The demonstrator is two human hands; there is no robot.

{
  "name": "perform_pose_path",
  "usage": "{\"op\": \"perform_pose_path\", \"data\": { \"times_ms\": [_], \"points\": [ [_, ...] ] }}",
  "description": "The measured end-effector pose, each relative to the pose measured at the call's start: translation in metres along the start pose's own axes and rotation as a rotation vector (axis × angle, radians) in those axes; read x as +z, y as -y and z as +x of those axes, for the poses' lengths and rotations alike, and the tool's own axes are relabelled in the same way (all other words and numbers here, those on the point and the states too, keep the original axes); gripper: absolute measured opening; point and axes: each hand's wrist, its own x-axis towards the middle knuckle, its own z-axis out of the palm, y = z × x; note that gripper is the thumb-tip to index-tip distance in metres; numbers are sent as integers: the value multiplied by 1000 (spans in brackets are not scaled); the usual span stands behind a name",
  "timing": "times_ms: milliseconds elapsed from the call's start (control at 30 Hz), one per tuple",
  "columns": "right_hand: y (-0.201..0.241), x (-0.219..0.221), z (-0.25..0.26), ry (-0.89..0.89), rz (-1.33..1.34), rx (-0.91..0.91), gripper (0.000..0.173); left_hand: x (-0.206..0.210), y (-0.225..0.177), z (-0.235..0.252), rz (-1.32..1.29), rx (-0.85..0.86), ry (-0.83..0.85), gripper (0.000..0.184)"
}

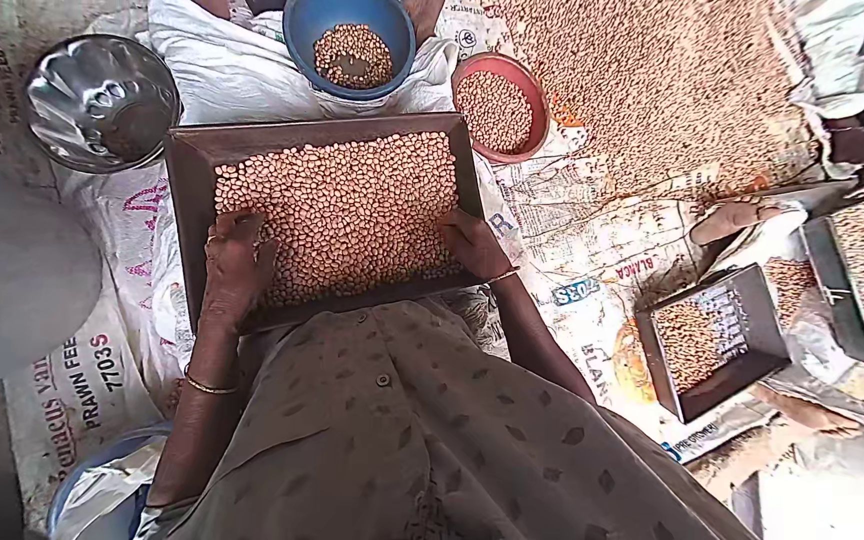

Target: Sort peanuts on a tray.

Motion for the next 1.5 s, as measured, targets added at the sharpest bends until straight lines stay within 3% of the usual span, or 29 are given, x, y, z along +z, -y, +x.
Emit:
{"op": "perform_pose_path", "data": {
  "times_ms": [133, 300, 400, 533, 633, 733, 833, 1000, 1167, 1233, 1333, 1433, 1500],
  "points": [
    [20, 16, -4, 27, -390, 247, 33, -8, -35, 3, -35, 203, 49, 24],
    [29, 18, 0, 114, -439, 332, 37, 12, -81, 27, -174, 546, 236, 19],
    [26, 17, -1, 86, -410, 312, 31, 30, -109, 41, -170, 654, 374, 17],
    [2, 6, -4, -107, 48, 57, 21, 62, -139, 54, -125, 779, 544, 15],
    [0, -8, -10, -103, 602, 59, 9, 94, -150, 59, -81, 840, 610, 18],
    [-2, -19, -18, -129, 736, 112, 11, 118, -149, 55, 9, 863, 538, 18],
    [-6, -21, -23, -120, 555, 87, 19, 127, -144, 53, 24, 831, 469, 14],
    [-4, -6, -17, 13, -48, -25, 25, 120, -140, 51, 35, 658, 533, 18],
    [22, 13, -6, 190, -418, 258, 30, 115, -138, 53, -5, 586, 510, 15],
    [21, 15, -4, 174, -415, 256, 28, 117, -135, 54, -32, 602, 492, 15],
    [5, 9, -10, -6, -118, 59, 22, 116, -136, 54, -82, 715, 458, 15],
    [1, -13, -20, -188, 600, -38, 5, 127, -132, 56, -60, 892, 435, 18],
    [0, -29, -26, -256, 1026, 17, 16, 132, -133, 57, 30, 943, 456, 20]
  ]
}}
